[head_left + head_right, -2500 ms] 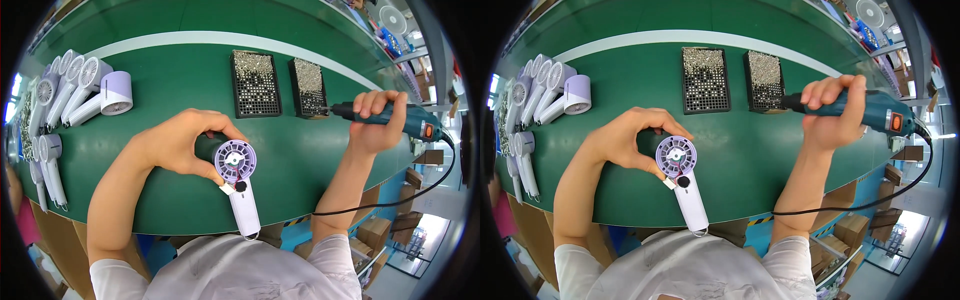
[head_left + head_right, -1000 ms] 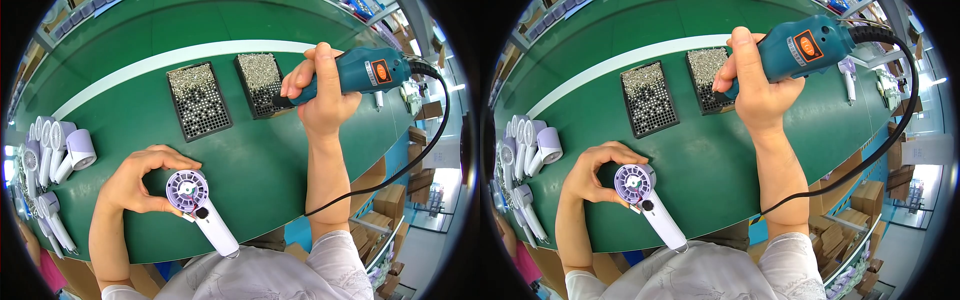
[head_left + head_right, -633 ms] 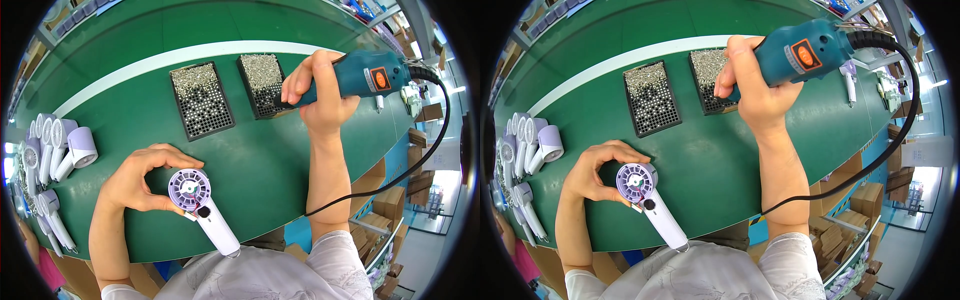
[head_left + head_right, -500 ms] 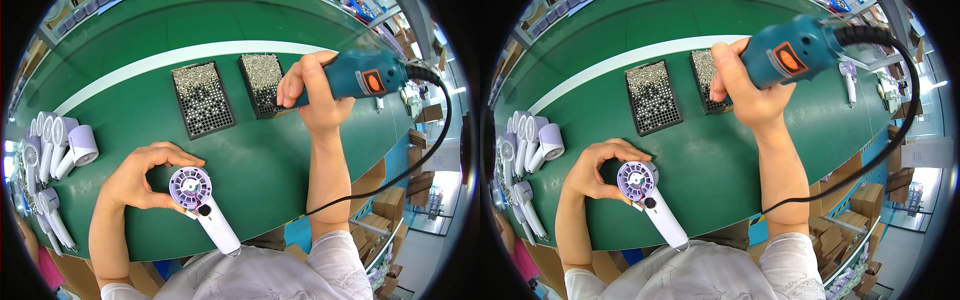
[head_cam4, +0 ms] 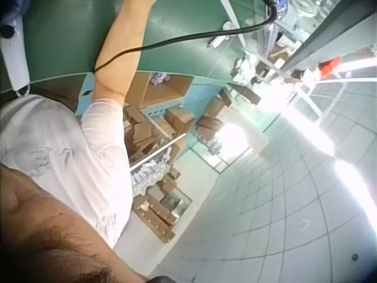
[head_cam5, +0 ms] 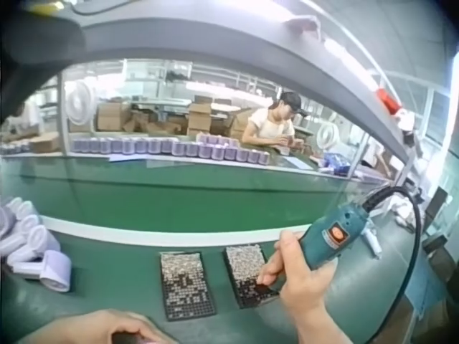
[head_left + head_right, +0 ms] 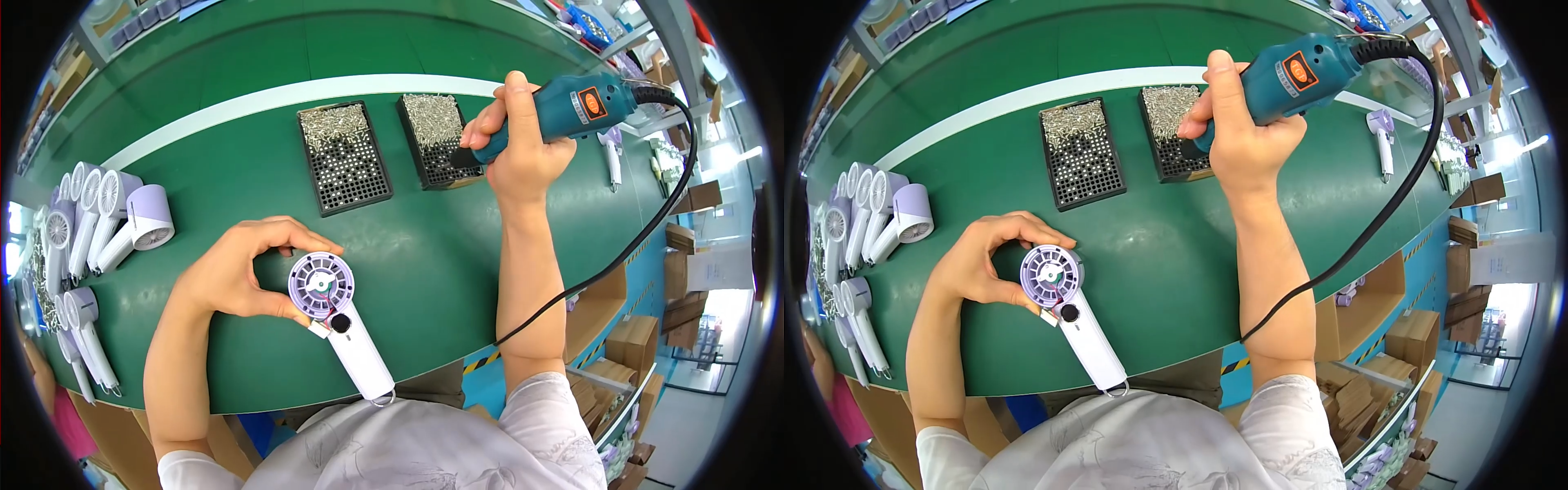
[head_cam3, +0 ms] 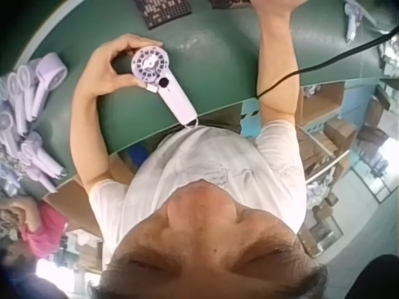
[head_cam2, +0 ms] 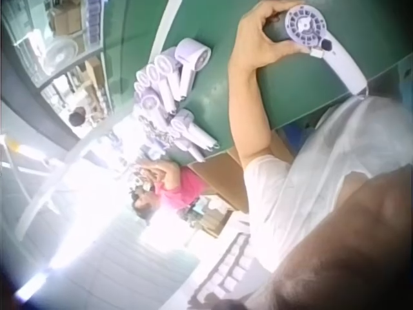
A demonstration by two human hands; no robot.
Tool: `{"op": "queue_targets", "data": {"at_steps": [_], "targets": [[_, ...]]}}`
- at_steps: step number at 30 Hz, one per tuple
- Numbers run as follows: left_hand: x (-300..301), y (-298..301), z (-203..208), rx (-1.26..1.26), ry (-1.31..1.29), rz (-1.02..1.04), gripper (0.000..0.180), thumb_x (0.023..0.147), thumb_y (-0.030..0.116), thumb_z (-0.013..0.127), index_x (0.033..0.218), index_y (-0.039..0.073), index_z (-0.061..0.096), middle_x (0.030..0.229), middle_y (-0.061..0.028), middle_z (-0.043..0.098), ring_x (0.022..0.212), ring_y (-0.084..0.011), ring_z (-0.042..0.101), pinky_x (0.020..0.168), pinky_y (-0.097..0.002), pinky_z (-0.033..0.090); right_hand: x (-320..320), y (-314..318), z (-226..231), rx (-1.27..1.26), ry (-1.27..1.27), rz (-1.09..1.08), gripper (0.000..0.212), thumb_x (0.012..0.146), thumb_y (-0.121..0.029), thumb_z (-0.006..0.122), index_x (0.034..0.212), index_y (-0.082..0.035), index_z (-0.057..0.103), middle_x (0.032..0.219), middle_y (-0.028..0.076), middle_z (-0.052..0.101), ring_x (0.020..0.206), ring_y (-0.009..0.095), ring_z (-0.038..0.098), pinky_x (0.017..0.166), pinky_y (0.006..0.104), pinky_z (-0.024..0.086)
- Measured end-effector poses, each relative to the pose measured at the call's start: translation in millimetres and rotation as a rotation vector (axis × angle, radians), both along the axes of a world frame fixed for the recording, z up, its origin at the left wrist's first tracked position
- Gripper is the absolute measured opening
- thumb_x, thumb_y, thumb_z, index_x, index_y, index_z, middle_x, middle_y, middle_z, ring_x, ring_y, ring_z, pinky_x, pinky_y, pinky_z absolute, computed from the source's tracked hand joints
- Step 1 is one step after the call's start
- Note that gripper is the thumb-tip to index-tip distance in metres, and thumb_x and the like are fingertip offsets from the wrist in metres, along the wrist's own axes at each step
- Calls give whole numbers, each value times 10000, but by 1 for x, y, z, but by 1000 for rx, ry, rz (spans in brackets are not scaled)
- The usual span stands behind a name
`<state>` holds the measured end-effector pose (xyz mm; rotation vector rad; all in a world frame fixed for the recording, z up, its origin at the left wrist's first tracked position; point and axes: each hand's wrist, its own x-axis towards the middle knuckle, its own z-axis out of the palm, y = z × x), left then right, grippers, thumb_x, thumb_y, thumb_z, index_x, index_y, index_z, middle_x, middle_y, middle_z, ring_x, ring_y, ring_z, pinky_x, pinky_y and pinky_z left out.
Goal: The person assembles portable handheld fans by picking screws from a tray and driving them into the fan components using an electric screwdriver.
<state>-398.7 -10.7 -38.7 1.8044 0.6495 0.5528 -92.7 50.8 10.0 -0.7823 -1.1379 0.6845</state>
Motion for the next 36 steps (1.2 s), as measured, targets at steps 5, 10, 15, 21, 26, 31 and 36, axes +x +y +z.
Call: {"op": "queue_targets", "data": {"at_steps": [5, 10, 15, 21, 26, 31, 36], "targets": [[-2, -4, 3, -8, 10, 3, 673, 604, 167, 984, 1201, 53, 694, 1253, -81, 721, 1111, -186, 661, 897, -298, 501, 0, -4, 6, 22, -24, -26, 178, 971, -110, 675, 879, 35, 628, 579, 80, 581, 437, 177, 563, 430, 338, 504], [-2, -4, 3, 33, 21, 4, 667, 610, 175, 973, 1207, 67, 696, 1234, -58, 730, 1087, -176, 668, 880, -293, 499, -1, -14, 18, 24, 111, 37, 191, 980, -125, 658, 873, 27, 616, 599, 81, 573, 441, 184, 551, 433, 360, 502], [0, -3, -2, 29, -6, 7, 665, 616, 187, 969, 1214, 85, 699, 1239, -34, 726, 1080, -168, 659, 848, -288, 485, -14, -44, 38, 87, 149, 318, 304, 1075, -313, 464, 1007, -52, 603, 620, 46, 523, 460, 184, 492, 464, 375, 480], [1, -2, -6, 82, -23, 1, 680, 615, 179, 977, 1230, 96, 697, 1254, -23, 720, 1067, -173, 662, 824, -288, 479, -60, -80, 45, 147, 24, 646, 449, 1116, -430, 310, 1111, -125, 640, 689, 14, 520, 509, 167, 486, 469, 339, 460], [0, -7, -6, 72, -25, 27, 689, 602, 171, 985, 1221, 85, 696, 1163, -3, 728, 982, -153, 641, 819, -285, 462, -79, -85, 35, 124, -82, 651, 448, 1110, -466, 322, 1099, -113, 597, 684, 20, 520, 498, 165, 497, 446, 347, 478], [1, -7, -9, 39, -57, 25, 692, 601, 165, 987, 1219, 76, 688, 1116, -8, 721, 946, -140, 621, 823, -278, 445, -81, -84, 32, 113, -91, 648, 437, 1111, -458, 329, 1100, -104, 585, 683, 26, 519, 493, 166, 497, 443, 350, 482], [1, -7, -7, 36, -41, 32, 692, 598, 167, 988, 1214, 73, 687, 1103, -14, 717, 942, -145, 620, 823, -281, 449, -85, -82, 30, 123, -126, 668, 412, 1116, -429, 331, 1098, -96, 573, 687, 31, 513, 494, 167, 495, 449, 350, 484]]}}
